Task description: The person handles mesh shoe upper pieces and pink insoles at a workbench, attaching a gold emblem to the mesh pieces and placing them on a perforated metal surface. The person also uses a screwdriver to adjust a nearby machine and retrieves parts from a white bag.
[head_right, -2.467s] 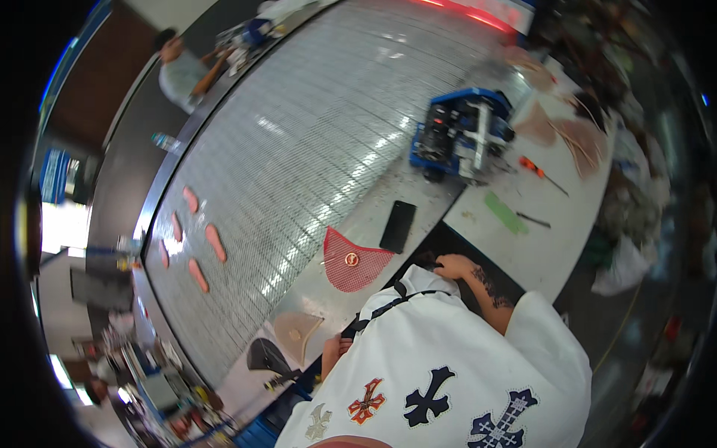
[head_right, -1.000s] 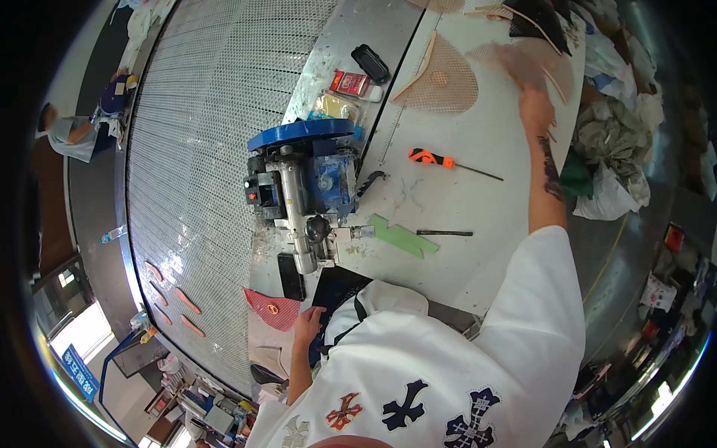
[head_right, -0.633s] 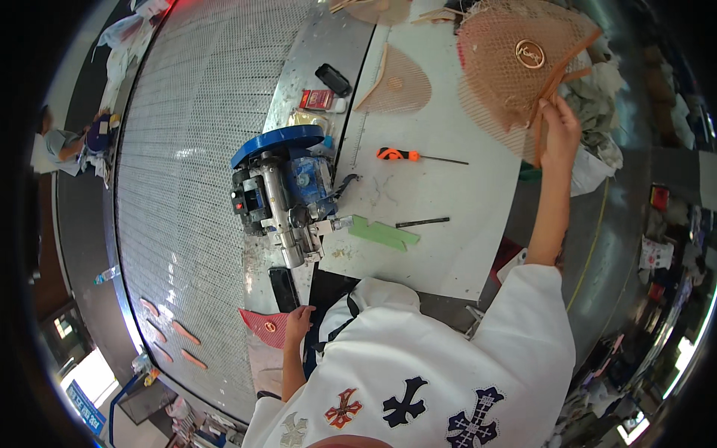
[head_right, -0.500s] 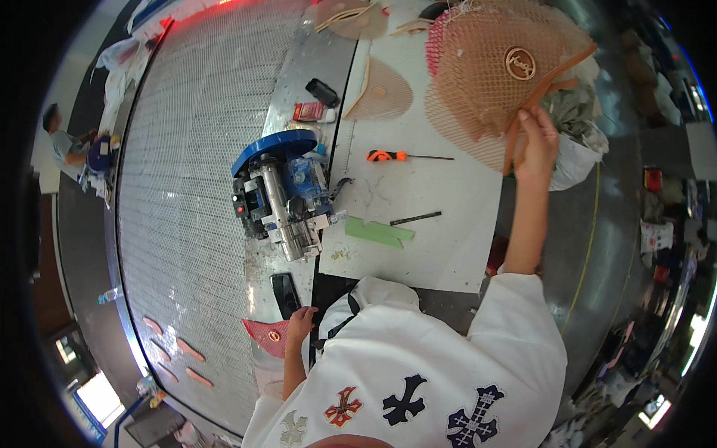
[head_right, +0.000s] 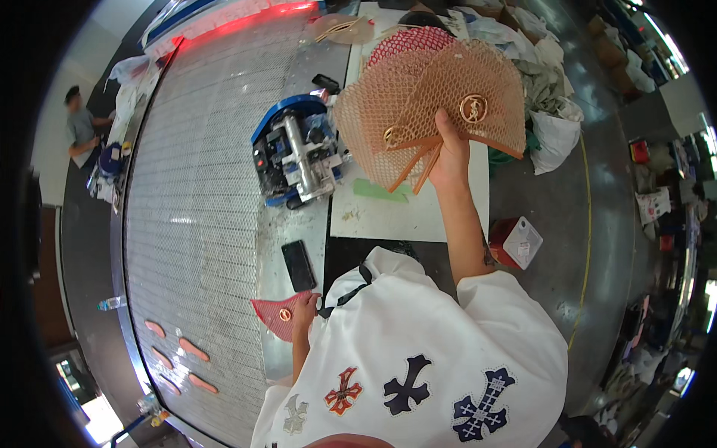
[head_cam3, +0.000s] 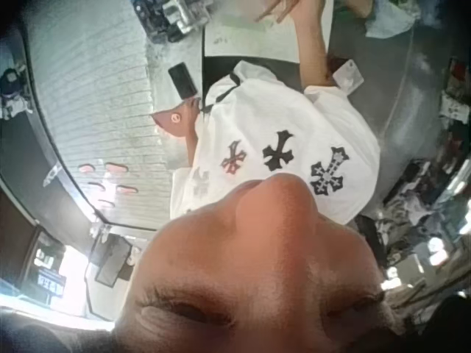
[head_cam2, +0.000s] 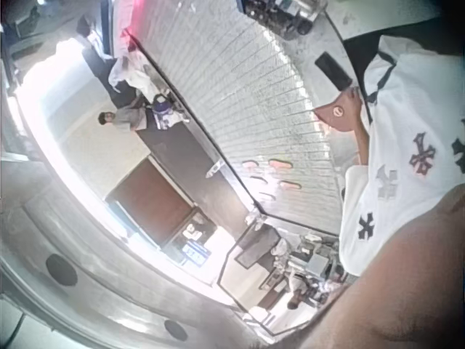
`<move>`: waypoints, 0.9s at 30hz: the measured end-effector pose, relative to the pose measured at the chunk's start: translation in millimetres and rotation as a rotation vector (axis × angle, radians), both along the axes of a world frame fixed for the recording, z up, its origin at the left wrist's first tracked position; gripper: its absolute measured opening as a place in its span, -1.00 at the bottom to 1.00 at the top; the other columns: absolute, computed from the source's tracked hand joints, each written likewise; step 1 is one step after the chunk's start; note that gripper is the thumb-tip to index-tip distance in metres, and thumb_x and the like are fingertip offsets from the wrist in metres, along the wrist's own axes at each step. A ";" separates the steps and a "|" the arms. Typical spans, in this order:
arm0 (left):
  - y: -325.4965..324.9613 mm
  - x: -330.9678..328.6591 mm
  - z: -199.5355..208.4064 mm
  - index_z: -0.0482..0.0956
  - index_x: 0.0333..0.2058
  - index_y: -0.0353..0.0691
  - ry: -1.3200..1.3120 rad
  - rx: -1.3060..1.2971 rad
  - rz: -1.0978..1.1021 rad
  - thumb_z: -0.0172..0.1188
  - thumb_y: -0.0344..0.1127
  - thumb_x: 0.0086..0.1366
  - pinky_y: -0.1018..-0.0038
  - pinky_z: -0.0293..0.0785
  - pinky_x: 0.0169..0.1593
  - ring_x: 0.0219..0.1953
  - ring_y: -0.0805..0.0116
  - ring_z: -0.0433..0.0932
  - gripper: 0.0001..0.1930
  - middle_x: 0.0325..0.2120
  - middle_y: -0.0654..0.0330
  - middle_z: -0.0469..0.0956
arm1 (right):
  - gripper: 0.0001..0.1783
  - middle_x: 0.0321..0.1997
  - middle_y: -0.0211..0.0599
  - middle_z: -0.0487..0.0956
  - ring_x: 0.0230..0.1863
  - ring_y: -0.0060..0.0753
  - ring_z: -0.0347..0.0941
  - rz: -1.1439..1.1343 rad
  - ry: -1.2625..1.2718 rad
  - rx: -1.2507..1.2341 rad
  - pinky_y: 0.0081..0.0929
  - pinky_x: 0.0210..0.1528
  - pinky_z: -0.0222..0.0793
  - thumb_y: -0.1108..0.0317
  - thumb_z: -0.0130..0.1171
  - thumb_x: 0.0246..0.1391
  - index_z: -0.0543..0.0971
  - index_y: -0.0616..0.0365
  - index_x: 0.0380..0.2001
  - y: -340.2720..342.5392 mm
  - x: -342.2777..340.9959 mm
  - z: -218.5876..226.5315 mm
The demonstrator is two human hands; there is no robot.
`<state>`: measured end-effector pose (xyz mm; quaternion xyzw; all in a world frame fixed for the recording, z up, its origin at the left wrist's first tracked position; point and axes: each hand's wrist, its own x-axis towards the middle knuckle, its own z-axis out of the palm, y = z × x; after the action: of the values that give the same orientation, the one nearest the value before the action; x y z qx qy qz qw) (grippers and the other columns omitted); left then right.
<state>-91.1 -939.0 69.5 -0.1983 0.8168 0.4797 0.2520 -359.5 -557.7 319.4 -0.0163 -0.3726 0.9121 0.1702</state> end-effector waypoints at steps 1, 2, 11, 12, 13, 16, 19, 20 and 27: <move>-2.0 10.1 -2.1 0.63 -0.19 -0.28 0.011 0.014 0.001 0.02 -0.21 0.28 0.45 0.38 -0.50 -0.66 0.43 0.48 -0.69 -0.68 0.18 0.49 | -0.37 0.16 -0.28 0.38 0.14 -0.24 0.36 0.020 0.006 0.001 -0.19 0.17 0.33 0.25 0.21 0.13 0.24 0.13 0.22 -12.7 12.3 2.9; 0.4 17.4 -6.3 0.62 -0.19 -0.32 0.013 0.049 0.023 0.02 -0.22 0.28 0.46 0.38 -0.51 -0.66 0.43 0.48 -0.68 -0.64 0.16 0.52 | -0.37 0.17 -0.27 0.38 0.14 -0.24 0.36 0.038 0.002 0.001 -0.18 0.18 0.33 0.24 0.20 0.14 0.24 0.14 0.22 -23.5 24.1 6.7; 13.4 22.7 21.8 0.60 -0.15 -0.34 0.030 0.245 0.150 0.02 -0.21 0.32 0.56 0.32 -0.54 -0.66 0.56 0.40 -0.68 -0.65 0.27 0.47 | -0.40 0.18 -0.23 0.39 0.16 -0.24 0.35 0.242 -0.023 -0.149 -0.18 0.21 0.29 0.19 0.13 0.19 0.23 0.16 0.22 -71.1 71.2 28.9; 16.1 12.3 36.1 0.59 -0.14 -0.34 0.022 0.296 0.198 0.02 -0.22 0.33 0.58 0.31 -0.54 -0.65 0.59 0.38 -0.68 -0.64 0.30 0.46 | -0.41 0.18 -0.21 0.39 0.16 -0.23 0.35 0.267 -0.027 -0.151 -0.16 0.21 0.28 0.18 0.10 0.21 0.23 0.16 0.23 -75.4 70.9 29.5; 22.2 -1.0 56.4 0.57 -0.11 -0.31 0.114 0.366 0.257 0.01 -0.22 0.35 0.60 0.30 -0.53 -0.64 0.62 0.37 -0.69 -0.64 0.33 0.44 | -0.42 0.18 -0.20 0.39 0.16 -0.21 0.35 0.290 -0.036 -0.150 -0.15 0.21 0.28 0.17 0.08 0.23 0.23 0.15 0.23 -78.9 70.5 29.1; 31.9 -40.5 108.2 0.57 -0.12 -0.26 0.260 0.434 0.358 -0.02 -0.26 0.39 0.63 0.28 -0.50 -0.60 0.61 0.35 -0.74 -0.60 0.38 0.39 | -0.42 0.20 -0.21 0.38 0.15 -0.20 0.35 0.318 -0.120 -0.113 -0.17 0.21 0.27 0.14 0.09 0.22 0.26 0.14 0.22 -90.3 62.5 23.4; 39.3 -63.7 117.1 0.57 -0.13 -0.24 0.320 0.405 0.444 -0.01 -0.26 0.39 0.65 0.28 -0.50 -0.59 0.62 0.37 -0.75 -0.62 0.38 0.39 | -0.40 0.20 -0.23 0.40 0.13 -0.20 0.37 0.364 -0.261 -0.077 -0.18 0.19 0.28 0.08 0.08 0.21 0.28 0.15 0.22 -88.6 53.9 14.0; 42.1 -69.4 112.0 0.57 -0.13 -0.24 0.343 0.411 0.423 -0.01 -0.27 0.38 0.66 0.29 -0.50 -0.60 0.62 0.38 -0.75 -0.61 0.38 0.41 | -0.38 0.19 -0.23 0.41 0.11 -0.19 0.37 0.369 -0.227 -0.067 -0.18 0.17 0.30 0.05 0.08 0.21 0.28 0.16 0.22 -82.1 48.3 7.1; 62.8 -44.9 74.6 0.58 -0.16 -0.31 0.266 0.270 0.400 -0.02 -0.25 0.32 0.54 0.40 -0.49 -0.60 0.53 0.48 -0.71 -0.66 0.26 0.49 | -0.38 0.19 -0.16 0.41 0.09 -0.12 0.41 0.216 -0.213 0.031 -0.12 0.06 0.40 0.00 0.00 0.24 0.28 0.18 0.22 3.2 -19.5 -39.8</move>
<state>-136.0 -876.2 144.0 -0.2554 0.7159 0.6463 0.0670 -378.9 -554.5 279.6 -0.0701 -0.4022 0.9123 0.0307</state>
